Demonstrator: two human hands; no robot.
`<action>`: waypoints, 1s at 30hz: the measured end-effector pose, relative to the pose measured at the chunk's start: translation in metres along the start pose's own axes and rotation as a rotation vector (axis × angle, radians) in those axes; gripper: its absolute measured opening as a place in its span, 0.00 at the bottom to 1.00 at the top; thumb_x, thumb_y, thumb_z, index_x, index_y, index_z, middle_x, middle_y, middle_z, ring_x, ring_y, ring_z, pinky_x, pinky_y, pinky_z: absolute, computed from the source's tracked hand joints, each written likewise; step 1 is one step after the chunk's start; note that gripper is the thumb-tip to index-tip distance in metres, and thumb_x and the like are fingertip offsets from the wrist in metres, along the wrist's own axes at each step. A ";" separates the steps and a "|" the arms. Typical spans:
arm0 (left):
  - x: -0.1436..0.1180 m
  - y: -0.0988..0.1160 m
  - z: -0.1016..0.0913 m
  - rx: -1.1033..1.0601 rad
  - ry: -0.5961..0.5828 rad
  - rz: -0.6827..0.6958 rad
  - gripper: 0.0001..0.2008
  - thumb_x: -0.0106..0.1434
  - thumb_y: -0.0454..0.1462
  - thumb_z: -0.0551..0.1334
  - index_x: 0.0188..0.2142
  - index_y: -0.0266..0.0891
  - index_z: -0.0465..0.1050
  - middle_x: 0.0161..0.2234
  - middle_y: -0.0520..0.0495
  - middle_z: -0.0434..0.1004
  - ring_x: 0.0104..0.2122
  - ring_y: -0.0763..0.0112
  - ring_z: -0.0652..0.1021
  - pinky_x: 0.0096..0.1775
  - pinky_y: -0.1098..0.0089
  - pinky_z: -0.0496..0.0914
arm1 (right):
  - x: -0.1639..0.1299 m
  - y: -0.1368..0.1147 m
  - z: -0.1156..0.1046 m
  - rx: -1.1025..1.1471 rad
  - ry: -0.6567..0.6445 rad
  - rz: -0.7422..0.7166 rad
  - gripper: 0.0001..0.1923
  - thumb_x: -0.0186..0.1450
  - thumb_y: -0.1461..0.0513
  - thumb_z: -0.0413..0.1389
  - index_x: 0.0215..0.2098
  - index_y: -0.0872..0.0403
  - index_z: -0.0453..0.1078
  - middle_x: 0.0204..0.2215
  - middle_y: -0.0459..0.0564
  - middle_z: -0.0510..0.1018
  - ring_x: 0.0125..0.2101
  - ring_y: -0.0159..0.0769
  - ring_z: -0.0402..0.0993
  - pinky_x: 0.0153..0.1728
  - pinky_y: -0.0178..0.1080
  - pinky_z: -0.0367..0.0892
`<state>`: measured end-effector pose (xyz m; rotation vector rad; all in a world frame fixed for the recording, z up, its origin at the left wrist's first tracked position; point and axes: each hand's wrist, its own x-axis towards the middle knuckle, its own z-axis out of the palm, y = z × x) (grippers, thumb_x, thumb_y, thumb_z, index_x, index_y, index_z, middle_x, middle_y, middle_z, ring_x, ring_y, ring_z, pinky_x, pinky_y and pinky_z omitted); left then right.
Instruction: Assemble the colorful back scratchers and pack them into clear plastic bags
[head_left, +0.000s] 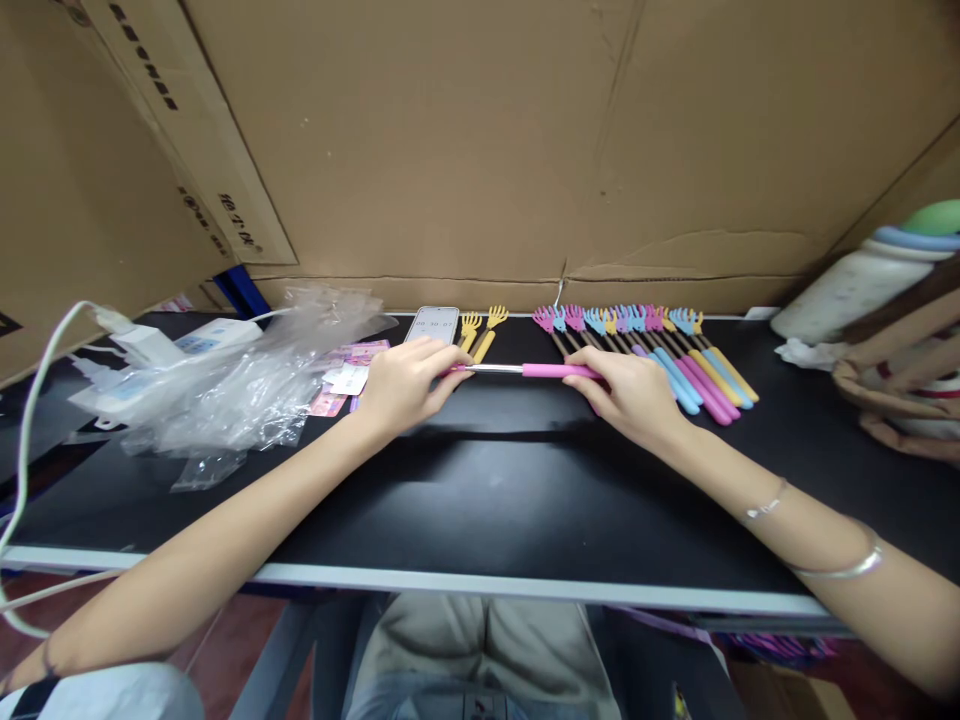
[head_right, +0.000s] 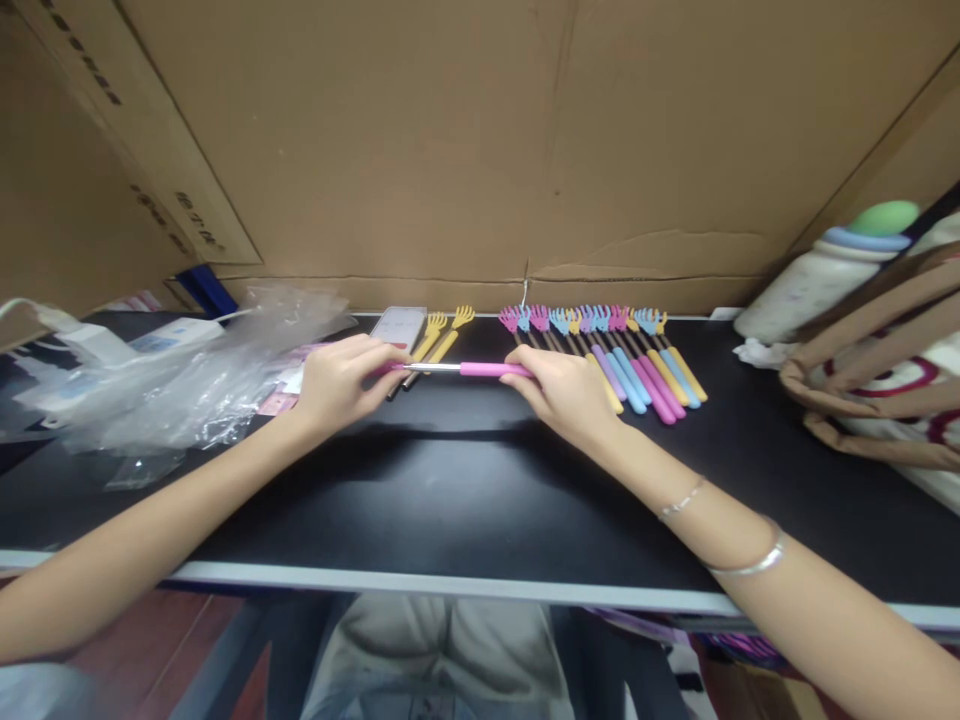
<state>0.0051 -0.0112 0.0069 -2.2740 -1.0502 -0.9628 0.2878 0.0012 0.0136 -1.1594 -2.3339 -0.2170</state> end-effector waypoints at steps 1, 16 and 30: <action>0.000 0.000 0.000 0.001 0.014 0.001 0.10 0.67 0.40 0.57 0.34 0.40 0.75 0.33 0.49 0.80 0.30 0.71 0.75 0.29 0.72 0.63 | 0.000 0.000 0.000 -0.003 -0.005 0.005 0.16 0.69 0.51 0.45 0.37 0.52 0.69 0.25 0.49 0.76 0.26 0.36 0.70 0.27 0.36 0.54; 0.002 0.001 -0.001 0.018 -0.082 -0.041 0.08 0.66 0.39 0.58 0.36 0.42 0.74 0.32 0.52 0.79 0.31 0.70 0.75 0.28 0.72 0.61 | 0.001 -0.003 -0.002 -0.056 -0.044 0.027 0.15 0.69 0.53 0.45 0.36 0.52 0.69 0.22 0.45 0.75 0.20 0.32 0.67 0.23 0.34 0.52; 0.002 0.004 -0.005 -0.041 -0.347 -0.051 0.09 0.64 0.43 0.61 0.43 0.45 0.71 0.42 0.53 0.79 0.39 0.69 0.79 0.33 0.74 0.65 | 0.002 -0.007 -0.009 -0.005 -0.207 -0.097 0.16 0.69 0.49 0.46 0.42 0.49 0.69 0.29 0.43 0.80 0.24 0.29 0.73 0.25 0.31 0.56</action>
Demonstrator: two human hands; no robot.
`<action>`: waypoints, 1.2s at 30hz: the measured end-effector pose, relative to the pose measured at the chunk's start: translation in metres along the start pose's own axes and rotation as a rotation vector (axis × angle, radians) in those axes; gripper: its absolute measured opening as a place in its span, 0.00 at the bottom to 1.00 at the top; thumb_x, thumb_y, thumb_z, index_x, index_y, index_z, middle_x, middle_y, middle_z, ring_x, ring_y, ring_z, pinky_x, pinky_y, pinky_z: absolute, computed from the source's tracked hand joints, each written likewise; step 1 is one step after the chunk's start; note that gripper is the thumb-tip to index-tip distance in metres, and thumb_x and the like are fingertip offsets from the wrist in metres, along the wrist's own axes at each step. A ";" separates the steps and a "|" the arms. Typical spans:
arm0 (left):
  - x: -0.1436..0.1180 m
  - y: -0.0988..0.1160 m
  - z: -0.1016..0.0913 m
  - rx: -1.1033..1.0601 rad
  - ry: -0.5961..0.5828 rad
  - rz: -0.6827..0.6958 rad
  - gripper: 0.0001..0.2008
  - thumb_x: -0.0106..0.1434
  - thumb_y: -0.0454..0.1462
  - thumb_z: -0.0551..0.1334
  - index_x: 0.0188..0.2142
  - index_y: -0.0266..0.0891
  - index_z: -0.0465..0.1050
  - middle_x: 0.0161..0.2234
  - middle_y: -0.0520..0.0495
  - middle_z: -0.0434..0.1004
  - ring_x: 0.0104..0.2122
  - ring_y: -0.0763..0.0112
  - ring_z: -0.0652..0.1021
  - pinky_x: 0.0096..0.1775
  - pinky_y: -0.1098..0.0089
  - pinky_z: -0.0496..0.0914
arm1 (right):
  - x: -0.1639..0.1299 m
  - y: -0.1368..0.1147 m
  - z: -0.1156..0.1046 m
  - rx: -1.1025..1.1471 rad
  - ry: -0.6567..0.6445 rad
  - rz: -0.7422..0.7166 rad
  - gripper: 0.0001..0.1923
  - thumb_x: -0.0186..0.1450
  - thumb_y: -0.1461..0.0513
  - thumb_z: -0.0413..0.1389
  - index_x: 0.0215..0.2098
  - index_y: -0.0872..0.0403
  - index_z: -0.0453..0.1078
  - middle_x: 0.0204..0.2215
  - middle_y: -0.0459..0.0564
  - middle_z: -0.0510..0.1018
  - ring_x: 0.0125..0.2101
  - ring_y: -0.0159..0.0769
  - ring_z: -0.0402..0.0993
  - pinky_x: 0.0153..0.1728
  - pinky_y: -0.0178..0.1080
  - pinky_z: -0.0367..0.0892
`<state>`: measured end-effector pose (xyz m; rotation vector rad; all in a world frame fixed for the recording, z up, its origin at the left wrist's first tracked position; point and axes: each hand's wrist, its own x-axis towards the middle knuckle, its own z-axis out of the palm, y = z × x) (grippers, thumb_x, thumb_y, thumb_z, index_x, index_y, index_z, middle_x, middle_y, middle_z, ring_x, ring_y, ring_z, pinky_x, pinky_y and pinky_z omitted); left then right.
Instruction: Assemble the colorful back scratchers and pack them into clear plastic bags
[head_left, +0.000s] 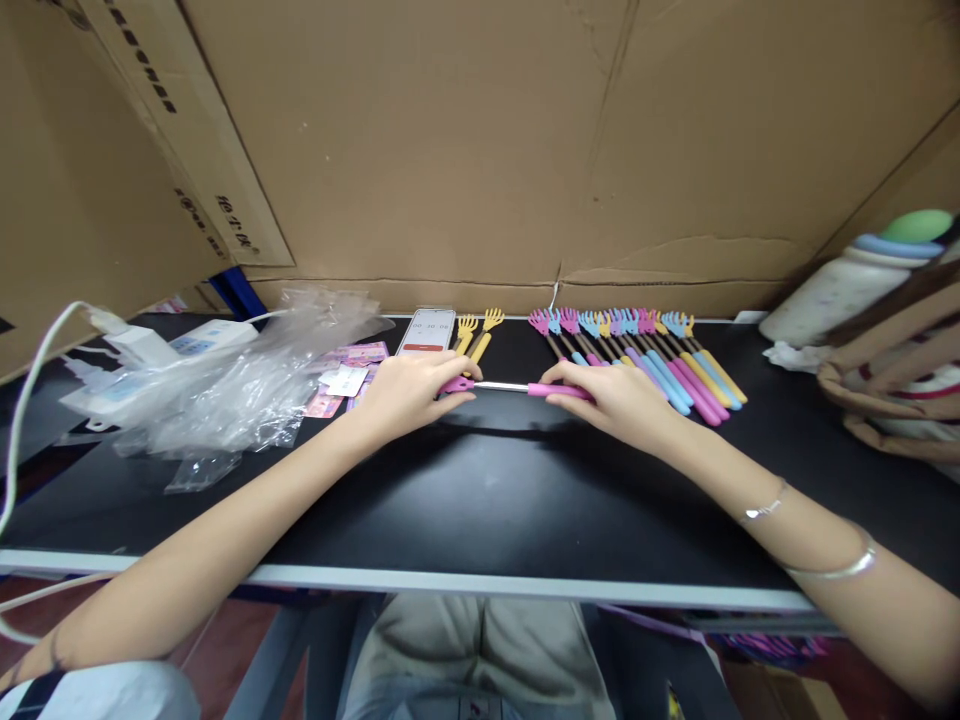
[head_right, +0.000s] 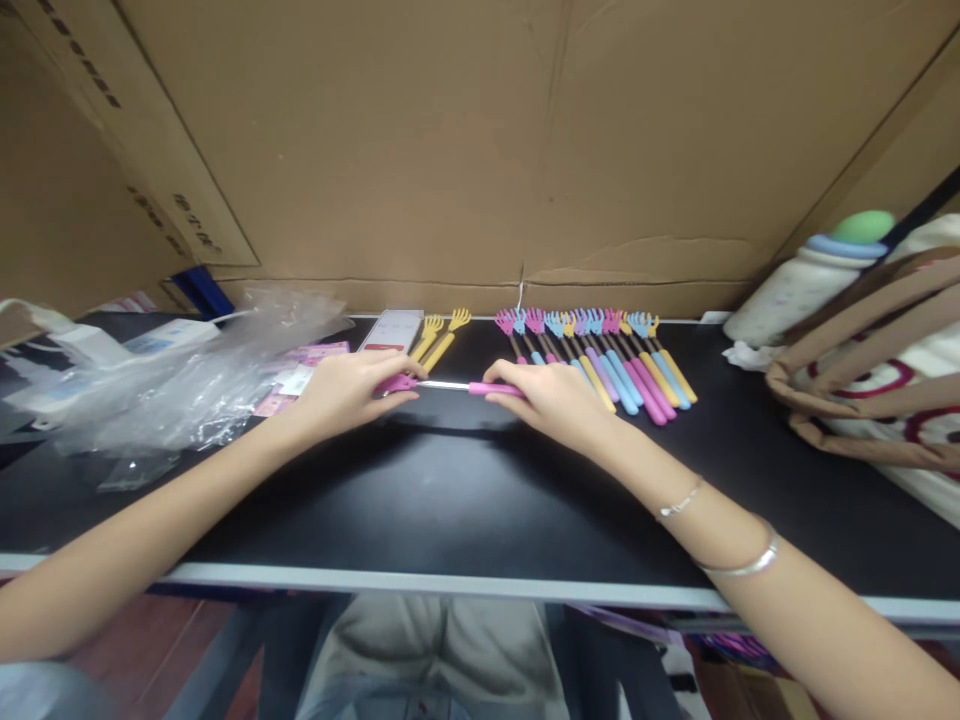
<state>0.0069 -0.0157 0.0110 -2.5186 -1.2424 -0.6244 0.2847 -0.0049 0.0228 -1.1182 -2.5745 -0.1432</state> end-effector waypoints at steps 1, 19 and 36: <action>0.000 -0.001 0.000 0.008 -0.024 0.016 0.08 0.64 0.42 0.61 0.42 0.45 0.72 0.41 0.53 0.79 0.38 0.69 0.79 0.33 0.74 0.64 | 0.000 0.001 -0.001 -0.012 -0.010 -0.005 0.16 0.69 0.49 0.46 0.42 0.48 0.69 0.29 0.43 0.80 0.24 0.30 0.73 0.25 0.31 0.56; 0.001 0.015 0.006 0.154 0.115 0.295 0.11 0.68 0.42 0.55 0.34 0.42 0.73 0.28 0.49 0.73 0.32 0.69 0.73 0.31 0.70 0.62 | -0.002 -0.023 0.018 -0.249 0.021 -0.178 0.12 0.69 0.59 0.46 0.35 0.53 0.69 0.26 0.44 0.79 0.24 0.30 0.72 0.23 0.36 0.47; 0.013 -0.005 -0.016 0.395 0.173 0.211 0.16 0.71 0.40 0.49 0.33 0.41 0.72 0.29 0.48 0.77 0.33 0.66 0.74 0.34 0.65 0.62 | 0.007 0.001 -0.009 -0.479 0.200 -0.120 0.19 0.72 0.57 0.40 0.37 0.52 0.71 0.29 0.48 0.80 0.28 0.33 0.73 0.29 0.37 0.53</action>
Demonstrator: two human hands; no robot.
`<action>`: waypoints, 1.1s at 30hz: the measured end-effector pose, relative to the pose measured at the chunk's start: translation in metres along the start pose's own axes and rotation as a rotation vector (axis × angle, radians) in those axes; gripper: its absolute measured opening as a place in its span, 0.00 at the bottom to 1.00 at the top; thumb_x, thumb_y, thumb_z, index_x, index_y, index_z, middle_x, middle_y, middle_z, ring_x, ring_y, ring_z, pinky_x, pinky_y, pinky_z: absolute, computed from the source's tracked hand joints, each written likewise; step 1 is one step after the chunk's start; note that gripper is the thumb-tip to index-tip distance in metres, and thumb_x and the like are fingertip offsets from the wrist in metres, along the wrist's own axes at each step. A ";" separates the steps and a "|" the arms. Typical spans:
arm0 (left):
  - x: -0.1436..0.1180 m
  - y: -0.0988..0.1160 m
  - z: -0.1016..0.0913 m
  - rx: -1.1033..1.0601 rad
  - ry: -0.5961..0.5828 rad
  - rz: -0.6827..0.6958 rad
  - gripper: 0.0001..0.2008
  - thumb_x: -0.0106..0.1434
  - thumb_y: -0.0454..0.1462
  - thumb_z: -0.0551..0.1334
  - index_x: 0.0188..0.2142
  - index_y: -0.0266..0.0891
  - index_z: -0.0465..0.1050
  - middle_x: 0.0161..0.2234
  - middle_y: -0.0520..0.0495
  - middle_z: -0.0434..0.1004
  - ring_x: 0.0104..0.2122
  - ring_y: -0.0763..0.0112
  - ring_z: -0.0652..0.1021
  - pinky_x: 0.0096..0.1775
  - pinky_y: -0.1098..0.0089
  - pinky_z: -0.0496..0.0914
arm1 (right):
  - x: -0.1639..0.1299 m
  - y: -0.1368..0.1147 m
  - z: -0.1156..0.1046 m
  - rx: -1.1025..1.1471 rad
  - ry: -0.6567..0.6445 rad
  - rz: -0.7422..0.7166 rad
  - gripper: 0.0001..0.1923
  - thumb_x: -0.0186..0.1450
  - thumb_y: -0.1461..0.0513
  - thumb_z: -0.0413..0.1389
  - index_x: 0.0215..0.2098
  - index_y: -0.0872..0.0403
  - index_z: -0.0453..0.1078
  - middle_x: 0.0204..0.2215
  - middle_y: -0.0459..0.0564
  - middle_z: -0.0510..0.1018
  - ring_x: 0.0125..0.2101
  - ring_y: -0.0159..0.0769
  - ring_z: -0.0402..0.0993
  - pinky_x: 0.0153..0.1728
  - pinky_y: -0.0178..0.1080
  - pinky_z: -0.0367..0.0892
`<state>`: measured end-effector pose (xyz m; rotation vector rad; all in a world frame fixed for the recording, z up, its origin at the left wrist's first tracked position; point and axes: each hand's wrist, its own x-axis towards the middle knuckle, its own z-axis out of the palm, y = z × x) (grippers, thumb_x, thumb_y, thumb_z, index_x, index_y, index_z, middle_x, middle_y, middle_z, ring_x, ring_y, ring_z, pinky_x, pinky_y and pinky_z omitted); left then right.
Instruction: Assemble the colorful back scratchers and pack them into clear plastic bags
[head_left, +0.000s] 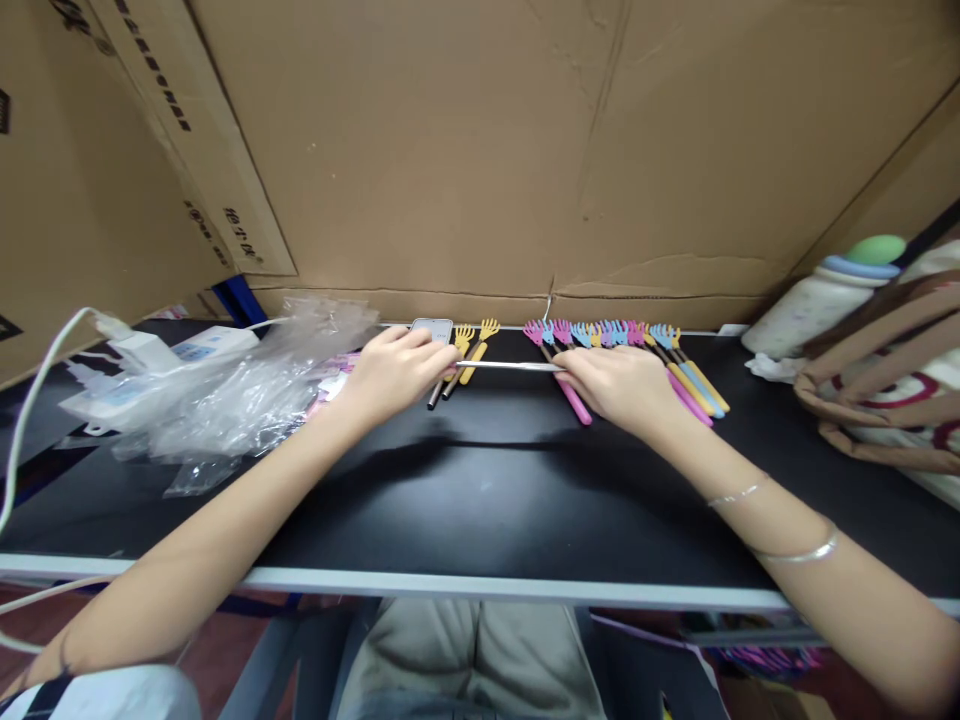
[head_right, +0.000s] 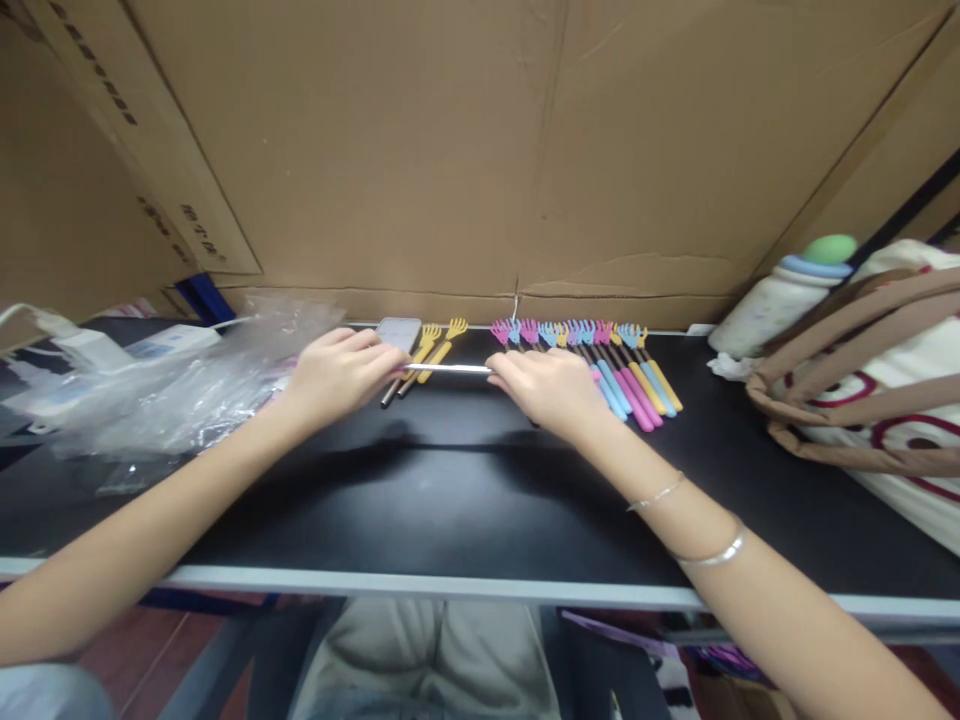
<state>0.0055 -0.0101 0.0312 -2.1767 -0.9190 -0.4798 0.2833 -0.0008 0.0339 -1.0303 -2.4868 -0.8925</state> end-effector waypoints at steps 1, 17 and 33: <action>-0.001 -0.008 0.001 -0.005 -0.014 -0.020 0.16 0.71 0.40 0.49 0.33 0.42 0.72 0.30 0.48 0.78 0.33 0.65 0.74 0.34 0.65 0.63 | -0.001 0.008 0.000 -0.012 0.000 0.017 0.19 0.72 0.57 0.40 0.37 0.52 0.71 0.28 0.49 0.80 0.29 0.34 0.73 0.29 0.37 0.53; -0.047 -0.106 0.013 0.151 0.027 -0.160 0.14 0.69 0.39 0.49 0.34 0.44 0.72 0.30 0.49 0.77 0.33 0.66 0.73 0.38 0.62 0.64 | -0.037 0.116 0.027 -0.230 0.046 0.156 0.19 0.70 0.56 0.42 0.39 0.55 0.72 0.33 0.52 0.79 0.33 0.37 0.73 0.29 0.36 0.56; -0.070 -0.136 0.015 0.269 0.030 -0.168 0.12 0.71 0.40 0.48 0.36 0.46 0.68 0.29 0.55 0.73 0.34 0.69 0.65 0.41 0.63 0.59 | -0.070 0.163 0.034 -0.319 -0.034 0.262 0.14 0.69 0.58 0.44 0.37 0.54 0.70 0.32 0.59 0.78 0.34 0.40 0.66 0.33 0.39 0.53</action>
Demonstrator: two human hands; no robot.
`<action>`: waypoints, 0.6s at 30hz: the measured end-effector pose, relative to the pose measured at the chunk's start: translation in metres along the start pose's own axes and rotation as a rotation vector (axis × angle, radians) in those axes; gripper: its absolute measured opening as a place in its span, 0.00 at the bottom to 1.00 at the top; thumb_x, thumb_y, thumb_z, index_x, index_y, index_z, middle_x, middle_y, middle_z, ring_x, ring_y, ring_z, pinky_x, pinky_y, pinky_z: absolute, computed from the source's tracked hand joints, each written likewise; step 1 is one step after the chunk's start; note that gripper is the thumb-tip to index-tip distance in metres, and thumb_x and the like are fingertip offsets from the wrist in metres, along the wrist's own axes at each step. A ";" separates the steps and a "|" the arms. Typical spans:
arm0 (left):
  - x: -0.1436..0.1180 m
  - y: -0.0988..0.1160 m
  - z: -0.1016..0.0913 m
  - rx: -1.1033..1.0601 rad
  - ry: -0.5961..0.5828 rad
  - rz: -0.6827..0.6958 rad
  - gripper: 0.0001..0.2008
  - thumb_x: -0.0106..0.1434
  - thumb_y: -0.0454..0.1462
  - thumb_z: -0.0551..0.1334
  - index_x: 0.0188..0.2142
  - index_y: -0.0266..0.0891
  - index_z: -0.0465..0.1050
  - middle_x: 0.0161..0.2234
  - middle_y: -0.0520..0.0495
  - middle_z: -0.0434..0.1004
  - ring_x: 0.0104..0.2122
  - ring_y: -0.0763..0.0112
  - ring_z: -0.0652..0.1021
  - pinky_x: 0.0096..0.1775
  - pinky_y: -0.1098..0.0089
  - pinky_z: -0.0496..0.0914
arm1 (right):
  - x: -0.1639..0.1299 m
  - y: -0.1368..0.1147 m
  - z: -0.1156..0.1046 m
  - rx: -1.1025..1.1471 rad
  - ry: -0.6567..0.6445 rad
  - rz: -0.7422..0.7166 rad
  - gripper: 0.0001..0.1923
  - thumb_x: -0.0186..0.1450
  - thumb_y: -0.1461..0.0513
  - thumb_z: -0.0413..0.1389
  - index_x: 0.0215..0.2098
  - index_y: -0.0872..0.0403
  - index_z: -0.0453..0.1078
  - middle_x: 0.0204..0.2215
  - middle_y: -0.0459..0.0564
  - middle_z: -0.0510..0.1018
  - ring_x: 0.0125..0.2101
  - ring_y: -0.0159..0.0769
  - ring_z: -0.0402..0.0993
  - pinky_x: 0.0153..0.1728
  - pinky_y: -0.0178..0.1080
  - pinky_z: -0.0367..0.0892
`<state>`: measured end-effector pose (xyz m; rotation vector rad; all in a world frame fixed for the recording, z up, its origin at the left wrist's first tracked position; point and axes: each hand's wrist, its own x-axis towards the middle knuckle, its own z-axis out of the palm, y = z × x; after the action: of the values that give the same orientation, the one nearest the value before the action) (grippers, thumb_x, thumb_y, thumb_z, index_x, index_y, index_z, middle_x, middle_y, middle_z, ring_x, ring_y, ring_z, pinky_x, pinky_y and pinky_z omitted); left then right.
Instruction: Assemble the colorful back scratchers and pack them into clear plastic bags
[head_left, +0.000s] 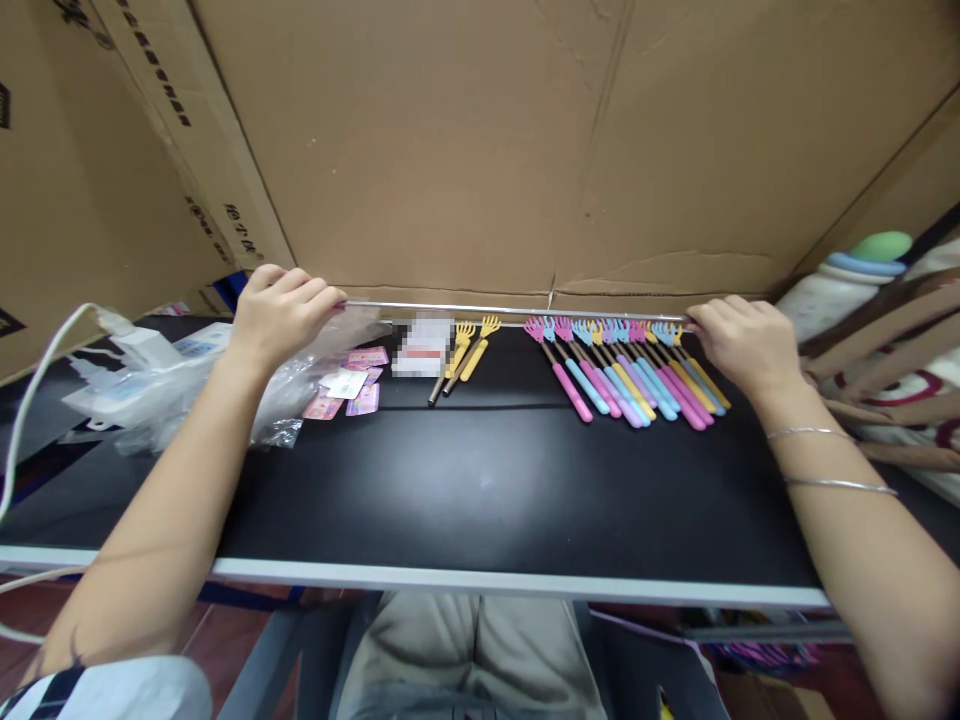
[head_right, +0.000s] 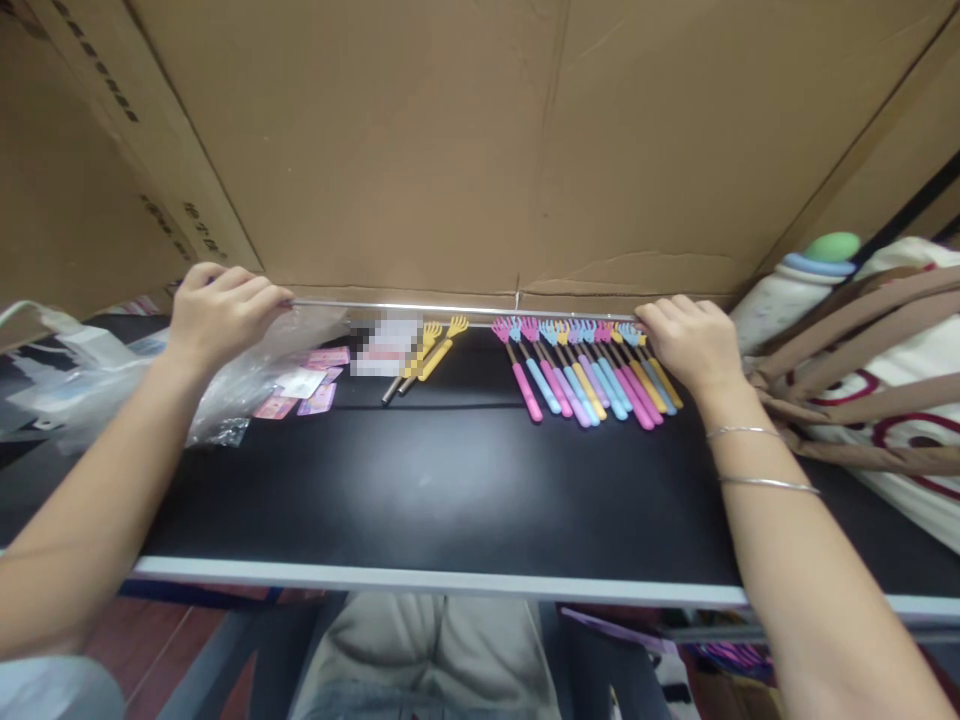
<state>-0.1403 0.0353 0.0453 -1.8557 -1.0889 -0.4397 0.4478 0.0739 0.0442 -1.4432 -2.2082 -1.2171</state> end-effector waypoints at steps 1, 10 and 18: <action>-0.002 -0.003 0.000 0.043 0.013 0.008 0.12 0.71 0.40 0.47 0.37 0.46 0.68 0.29 0.54 0.73 0.34 0.69 0.65 0.41 0.63 0.59 | -0.003 0.005 0.002 -0.009 -0.001 0.020 0.14 0.68 0.58 0.44 0.37 0.54 0.70 0.32 0.59 0.77 0.34 0.40 0.65 0.33 0.39 0.52; -0.009 -0.014 0.003 0.161 0.046 0.032 0.11 0.71 0.39 0.48 0.37 0.47 0.67 0.31 0.55 0.74 0.35 0.69 0.66 0.41 0.63 0.60 | -0.023 0.035 0.020 -0.018 -0.005 0.140 0.09 0.65 0.60 0.48 0.34 0.52 0.69 0.28 0.58 0.75 0.32 0.43 0.63 0.34 0.42 0.50; -0.011 -0.010 0.002 -0.026 0.067 -0.127 0.09 0.70 0.40 0.49 0.41 0.48 0.68 0.35 0.54 0.74 0.38 0.65 0.65 0.41 0.60 0.58 | -0.019 0.041 0.028 -0.036 0.073 0.289 0.12 0.66 0.56 0.47 0.35 0.53 0.70 0.31 0.61 0.75 0.32 0.44 0.61 0.35 0.43 0.46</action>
<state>-0.1549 0.0335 0.0428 -1.7881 -1.1643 -0.5876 0.4976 0.0894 0.0366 -1.6346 -1.8597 -1.1936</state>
